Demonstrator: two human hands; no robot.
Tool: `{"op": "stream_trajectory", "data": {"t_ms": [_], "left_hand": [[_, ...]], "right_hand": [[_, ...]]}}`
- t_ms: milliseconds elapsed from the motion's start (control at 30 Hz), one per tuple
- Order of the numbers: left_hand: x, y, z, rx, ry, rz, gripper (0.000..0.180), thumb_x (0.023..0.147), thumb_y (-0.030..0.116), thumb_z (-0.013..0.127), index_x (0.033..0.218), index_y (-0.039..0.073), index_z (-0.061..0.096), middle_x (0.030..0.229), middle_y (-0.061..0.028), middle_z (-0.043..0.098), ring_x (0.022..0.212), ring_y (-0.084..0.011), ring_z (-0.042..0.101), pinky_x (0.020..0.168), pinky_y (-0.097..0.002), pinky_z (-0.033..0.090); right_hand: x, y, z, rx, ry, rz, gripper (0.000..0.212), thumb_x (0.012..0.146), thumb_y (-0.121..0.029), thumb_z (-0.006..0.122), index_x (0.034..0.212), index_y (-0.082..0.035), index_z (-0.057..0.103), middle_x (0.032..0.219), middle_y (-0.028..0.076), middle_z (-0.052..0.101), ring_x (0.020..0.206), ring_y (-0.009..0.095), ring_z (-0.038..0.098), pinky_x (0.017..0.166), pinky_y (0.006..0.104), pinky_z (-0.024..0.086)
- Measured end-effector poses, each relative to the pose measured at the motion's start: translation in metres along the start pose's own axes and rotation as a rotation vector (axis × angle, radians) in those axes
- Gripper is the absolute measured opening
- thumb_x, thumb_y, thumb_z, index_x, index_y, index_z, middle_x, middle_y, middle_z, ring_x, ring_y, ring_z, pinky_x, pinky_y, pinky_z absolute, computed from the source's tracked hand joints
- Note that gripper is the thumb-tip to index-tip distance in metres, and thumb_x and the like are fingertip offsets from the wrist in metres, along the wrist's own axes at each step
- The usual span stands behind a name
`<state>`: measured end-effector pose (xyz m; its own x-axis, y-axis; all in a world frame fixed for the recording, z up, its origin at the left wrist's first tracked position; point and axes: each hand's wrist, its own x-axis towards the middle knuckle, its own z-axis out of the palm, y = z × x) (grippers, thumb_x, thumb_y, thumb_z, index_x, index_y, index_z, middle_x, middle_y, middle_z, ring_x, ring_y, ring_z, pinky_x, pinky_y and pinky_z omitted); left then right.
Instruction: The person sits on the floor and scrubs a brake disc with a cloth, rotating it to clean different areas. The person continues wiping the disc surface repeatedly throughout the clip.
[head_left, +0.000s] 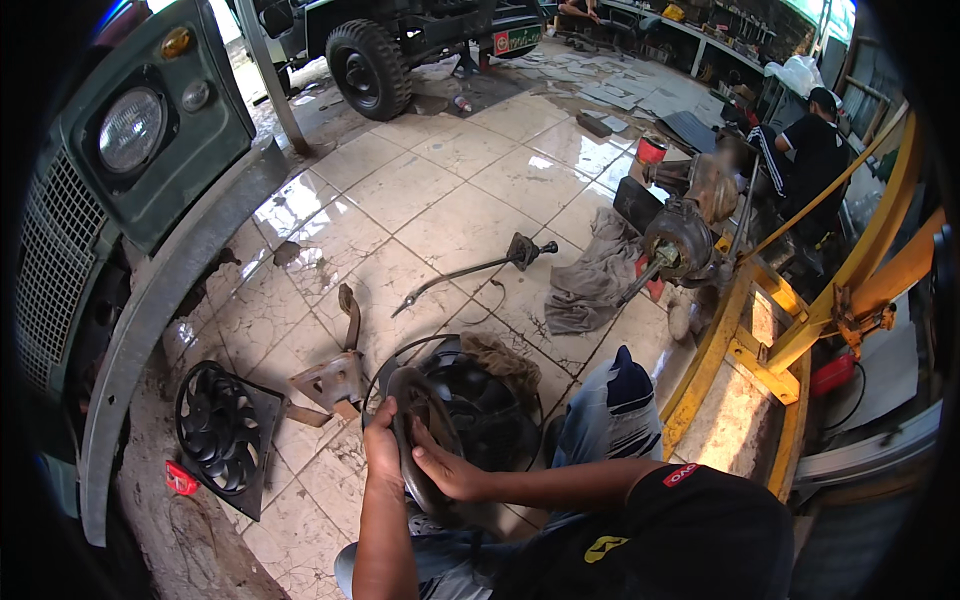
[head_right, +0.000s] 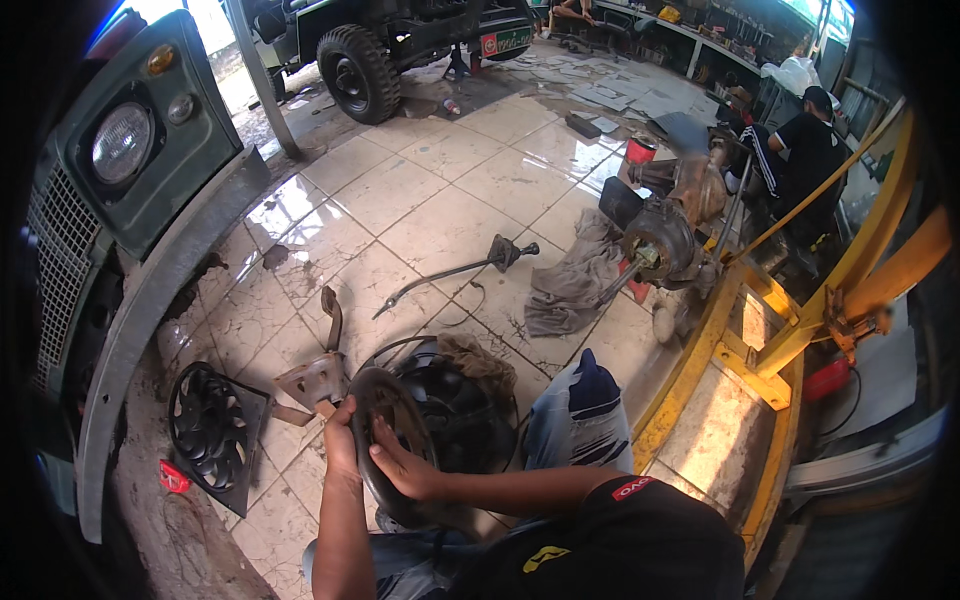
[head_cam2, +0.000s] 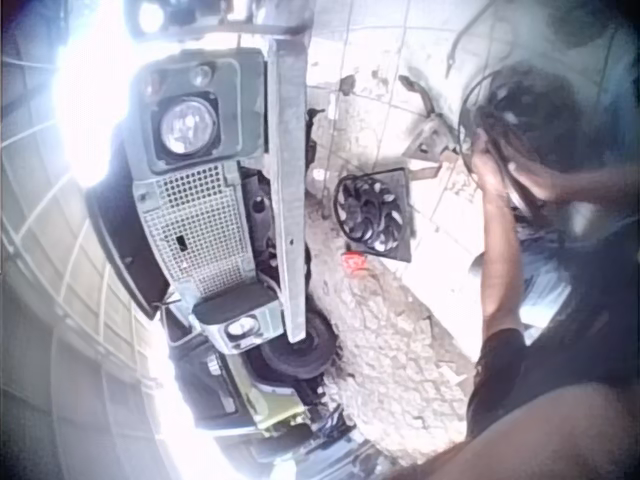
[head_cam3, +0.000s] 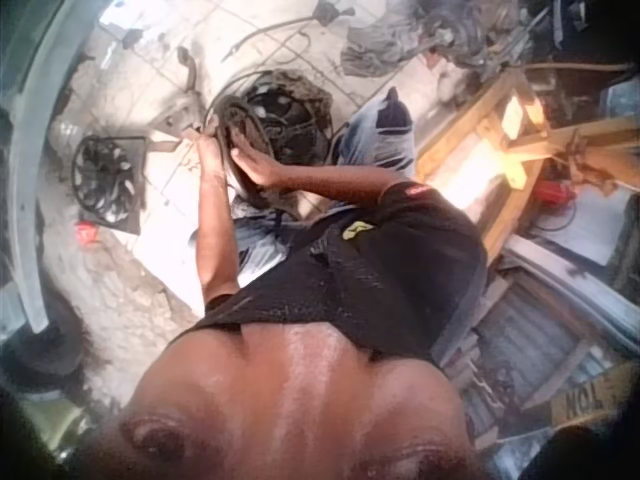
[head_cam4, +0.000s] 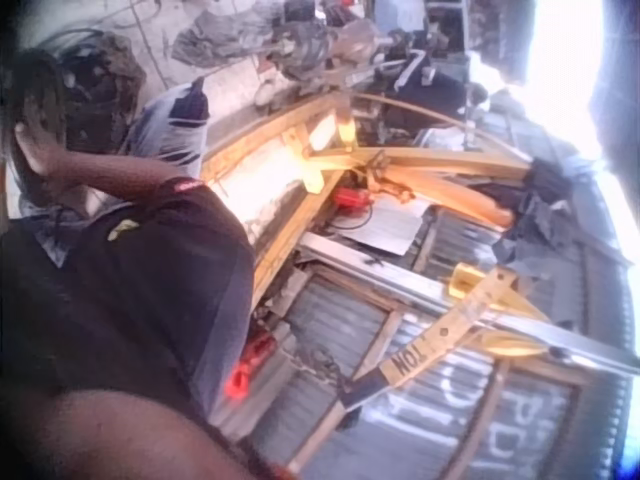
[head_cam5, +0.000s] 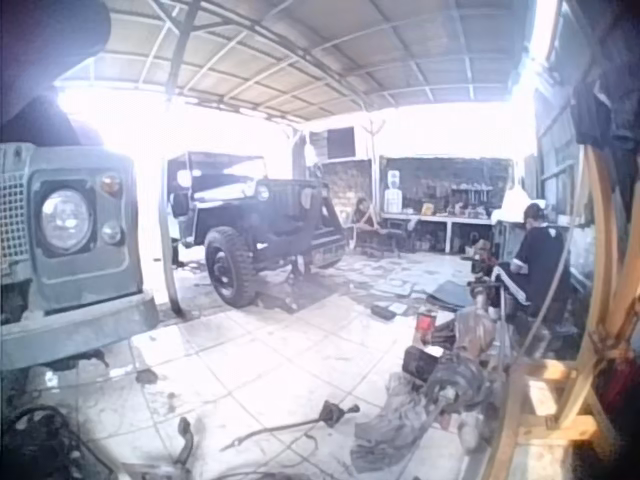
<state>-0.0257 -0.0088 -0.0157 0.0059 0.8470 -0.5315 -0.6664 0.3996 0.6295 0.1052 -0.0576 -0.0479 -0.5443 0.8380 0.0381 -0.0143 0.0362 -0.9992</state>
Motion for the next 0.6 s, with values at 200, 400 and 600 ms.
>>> {"op": "stream_trajectory", "data": {"t_ms": [200,400,600], "left_hand": [[0.000,-0.002,0.011,-0.034,0.069,0.106,0.038,0.094,0.036,0.051,0.104,0.000,0.061,0.085,-0.0126,0.066,0.073,-0.0259,0.063,0.069,-0.0393,0.054],[-0.010,0.012,0.014,-0.039,0.029,0.014,0.037,0.095,0.033,0.049,0.107,0.000,0.062,0.092,-0.0131,0.068,0.078,-0.0257,0.065,0.073,-0.0375,0.054],[-0.003,0.002,0.011,-0.008,0.001,0.091,0.033,0.095,0.029,0.050,0.107,0.001,0.062,0.094,-0.0134,0.067,0.082,-0.0259,0.065,0.080,-0.0374,0.054]], "right_hand": [[0.026,0.008,-0.008,0.002,0.036,0.093,0.073,0.105,-0.046,0.022,0.149,0.009,0.003,0.159,0.024,0.002,0.148,0.031,-0.002,0.120,0.0365,0.003],[0.001,0.003,0.001,0.003,-0.088,0.038,0.078,0.103,-0.052,0.017,0.150,0.009,0.002,0.159,0.024,-0.002,0.148,0.031,-0.006,0.120,0.0359,0.001],[0.036,0.006,-0.013,0.018,0.037,0.048,0.076,0.104,-0.050,0.018,0.149,0.009,0.002,0.158,0.026,0.005,0.149,0.032,0.000,0.120,0.0360,0.003]]}}
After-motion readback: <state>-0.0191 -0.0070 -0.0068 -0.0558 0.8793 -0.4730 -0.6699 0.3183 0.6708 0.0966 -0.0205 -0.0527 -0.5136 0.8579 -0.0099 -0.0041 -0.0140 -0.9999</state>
